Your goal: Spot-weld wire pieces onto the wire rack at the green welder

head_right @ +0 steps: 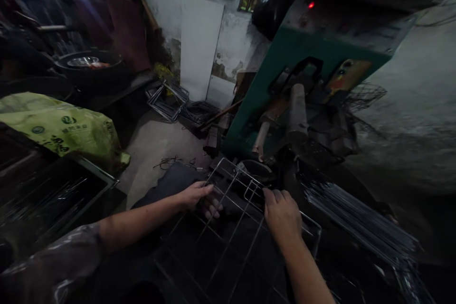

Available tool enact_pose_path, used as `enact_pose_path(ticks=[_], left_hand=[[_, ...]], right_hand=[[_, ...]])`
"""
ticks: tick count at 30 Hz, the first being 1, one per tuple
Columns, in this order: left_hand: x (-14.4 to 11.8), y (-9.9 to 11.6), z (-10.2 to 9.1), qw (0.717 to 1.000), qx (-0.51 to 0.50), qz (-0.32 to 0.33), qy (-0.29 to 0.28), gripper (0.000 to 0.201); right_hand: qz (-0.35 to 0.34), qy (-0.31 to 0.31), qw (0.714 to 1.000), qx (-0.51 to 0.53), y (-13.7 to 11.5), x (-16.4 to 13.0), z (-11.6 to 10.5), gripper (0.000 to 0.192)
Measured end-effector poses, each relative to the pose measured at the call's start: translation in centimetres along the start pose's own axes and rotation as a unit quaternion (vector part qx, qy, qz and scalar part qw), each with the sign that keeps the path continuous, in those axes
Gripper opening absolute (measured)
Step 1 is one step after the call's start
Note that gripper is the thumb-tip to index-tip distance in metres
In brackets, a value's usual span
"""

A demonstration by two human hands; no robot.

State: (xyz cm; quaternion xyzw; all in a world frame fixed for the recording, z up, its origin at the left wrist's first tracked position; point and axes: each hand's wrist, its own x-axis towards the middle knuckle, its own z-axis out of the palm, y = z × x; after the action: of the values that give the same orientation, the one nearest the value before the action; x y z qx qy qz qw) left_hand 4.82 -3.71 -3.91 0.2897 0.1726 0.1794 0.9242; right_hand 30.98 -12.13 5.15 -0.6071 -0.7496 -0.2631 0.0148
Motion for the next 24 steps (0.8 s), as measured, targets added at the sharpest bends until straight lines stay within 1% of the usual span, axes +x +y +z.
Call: enact_pose_path(ticks=[3, 5, 9, 11, 14, 16, 21, 24], left_hand=[[0.0, -0.1, -0.1, 1.0, -0.002, 0.006, -0.001, 0.059], [0.0, -0.1, -0.2, 1.0, -0.004, 0.018, -0.012, 0.056], [0.0, 0.0, 0.0, 0.999, -0.008, 0.025, -0.027, 0.056], [-0.1, 0.1, 0.1, 0.999, -0.008, 0.023, -0.023, 0.058], [-0.2, 0.1, 0.3, 1.0, -0.007, 0.023, -0.006, 0.059], [-0.2, 0.2, 0.5, 1.0, -0.01, 0.025, 0.004, 0.057], [0.7, 0.9, 0.6, 0.999, -0.016, 0.049, 0.004, 0.05], [1.6, 1.4, 0.7, 0.998, -0.014, 0.058, -0.004, 0.053]], right_hand=[[0.008, 0.018, 1.0, 0.008, -0.3, 0.0, -0.2, 0.023], [0.022, 0.025, 0.999, 0.009, -0.4, -0.1, -0.4, 0.024], [0.034, 0.007, 0.999, -0.002, -0.7, 0.1, -0.6, 0.019], [0.039, -0.004, 0.999, -0.013, -0.9, 0.2, -0.6, 0.017], [0.032, -0.002, 0.999, -0.016, -0.9, 0.4, -0.5, 0.017], [0.017, 0.005, 1.0, -0.012, -0.5, 0.6, -0.4, 0.018], [-0.003, 0.008, 0.999, -0.03, 1.2, 1.6, 0.1, 0.024], [0.001, 0.001, 0.999, -0.041, 2.1, 2.4, 0.4, 0.027]])
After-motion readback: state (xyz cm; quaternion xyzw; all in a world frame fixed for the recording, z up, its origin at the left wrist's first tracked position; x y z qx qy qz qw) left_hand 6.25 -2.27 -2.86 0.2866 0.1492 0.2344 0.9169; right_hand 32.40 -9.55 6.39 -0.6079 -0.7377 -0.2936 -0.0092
